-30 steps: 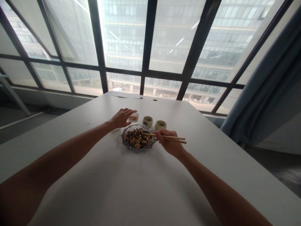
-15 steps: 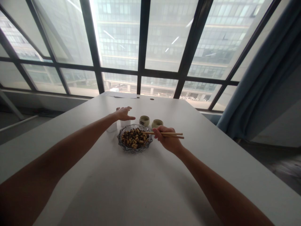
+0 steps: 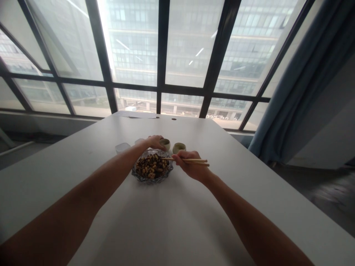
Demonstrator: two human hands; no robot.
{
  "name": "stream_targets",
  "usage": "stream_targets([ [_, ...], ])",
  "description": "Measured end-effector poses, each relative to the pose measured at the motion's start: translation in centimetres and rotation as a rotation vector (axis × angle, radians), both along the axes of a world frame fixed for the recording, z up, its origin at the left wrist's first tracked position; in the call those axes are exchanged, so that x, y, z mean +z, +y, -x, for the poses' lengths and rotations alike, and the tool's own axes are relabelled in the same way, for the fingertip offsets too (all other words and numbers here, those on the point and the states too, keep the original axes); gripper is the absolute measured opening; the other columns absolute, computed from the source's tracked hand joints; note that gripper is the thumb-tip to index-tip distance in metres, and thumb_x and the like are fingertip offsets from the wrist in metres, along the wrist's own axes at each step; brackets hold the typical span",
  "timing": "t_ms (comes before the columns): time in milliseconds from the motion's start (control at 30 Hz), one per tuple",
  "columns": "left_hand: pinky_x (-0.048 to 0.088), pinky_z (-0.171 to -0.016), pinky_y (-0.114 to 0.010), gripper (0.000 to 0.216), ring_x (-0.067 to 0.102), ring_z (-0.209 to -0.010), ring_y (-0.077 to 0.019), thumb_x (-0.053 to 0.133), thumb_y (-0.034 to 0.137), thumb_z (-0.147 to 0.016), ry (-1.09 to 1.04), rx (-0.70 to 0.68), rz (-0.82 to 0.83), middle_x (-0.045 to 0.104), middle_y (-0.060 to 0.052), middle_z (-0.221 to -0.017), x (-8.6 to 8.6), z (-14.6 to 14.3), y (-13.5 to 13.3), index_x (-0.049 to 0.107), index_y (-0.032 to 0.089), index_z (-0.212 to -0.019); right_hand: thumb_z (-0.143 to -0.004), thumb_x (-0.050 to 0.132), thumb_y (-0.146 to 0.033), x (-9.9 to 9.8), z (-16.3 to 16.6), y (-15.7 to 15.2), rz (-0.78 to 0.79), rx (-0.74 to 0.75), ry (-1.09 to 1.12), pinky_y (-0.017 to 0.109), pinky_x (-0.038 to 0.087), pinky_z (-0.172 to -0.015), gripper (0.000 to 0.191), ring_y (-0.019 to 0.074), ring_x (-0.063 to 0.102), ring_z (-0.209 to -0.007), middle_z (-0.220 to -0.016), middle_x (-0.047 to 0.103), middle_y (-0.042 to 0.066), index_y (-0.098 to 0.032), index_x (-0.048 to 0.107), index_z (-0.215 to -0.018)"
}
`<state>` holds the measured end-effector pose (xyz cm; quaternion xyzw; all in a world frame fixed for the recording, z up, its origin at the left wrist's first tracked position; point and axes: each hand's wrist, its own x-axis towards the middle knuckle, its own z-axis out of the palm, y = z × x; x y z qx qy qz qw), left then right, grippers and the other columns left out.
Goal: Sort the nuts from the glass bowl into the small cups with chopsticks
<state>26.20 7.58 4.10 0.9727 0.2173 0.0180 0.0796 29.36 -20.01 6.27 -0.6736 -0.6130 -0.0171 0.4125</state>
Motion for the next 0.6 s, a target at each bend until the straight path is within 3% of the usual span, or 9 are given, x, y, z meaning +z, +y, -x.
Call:
stream_targets([
  [100, 0.041, -0.102, -0.043, 0.079, 0.061, -0.117, -0.0320, 0.076, 0.059, -0.064, -0.060, -0.080, -0.105, 0.066, -0.011, -0.129, 0.2, 0.4, -0.1, 0.056, 0.023, -0.131, -0.096, 0.052, -0.052, 0.1, -0.5, -0.2, -0.079, -0.045, -0.089, 0.026, 0.042, -0.050, 0.043, 0.0127, 0.054, -0.048, -0.057, 0.063, 0.002, -0.021, 0.065, -0.070],
  [267, 0.033, -0.106, -0.047, 0.068, 0.053, -0.123, -0.0333, 0.074, 0.038, -0.069, -0.230, -0.302, -0.388, 0.062, -0.013, -0.132, 0.8, 1.5, 0.4, 0.054, 0.021, -0.132, -0.096, 0.050, -0.049, 0.1, -1.0, -0.5, -0.182, -0.065, -0.254, 0.029, 0.046, -0.059, 0.038, 0.0157, 0.058, -0.056, -0.066, 0.067, 0.006, -0.022, 0.064, -0.073],
  [433, 0.031, -0.105, -0.048, 0.068, 0.051, -0.124, -0.0339, 0.072, 0.041, -0.072, -0.318, -0.345, -0.395, 0.061, -0.012, -0.134, 1.6, 2.6, 0.7, 0.052, 0.023, -0.134, -0.097, 0.050, -0.043, -0.8, -0.8, -0.1, -0.242, -0.071, -0.289, 0.030, 0.048, -0.060, 0.031, 0.0181, 0.062, -0.061, -0.071, 0.070, 0.007, -0.024, 0.064, -0.077],
  [600, 0.028, -0.107, -0.048, 0.069, 0.050, -0.124, -0.0332, 0.071, 0.046, -0.073, -0.291, -0.404, -0.392, 0.061, -0.011, -0.134, 2.0, 3.2, -0.1, 0.051, 0.023, -0.134, -0.099, 0.046, -0.047, -2.0, -1.8, 2.2, -0.204, -0.060, -0.305, 0.032, 0.051, -0.067, 0.036, 0.0190, 0.064, -0.069, -0.078, 0.071, 0.009, -0.023, 0.065, -0.078],
])
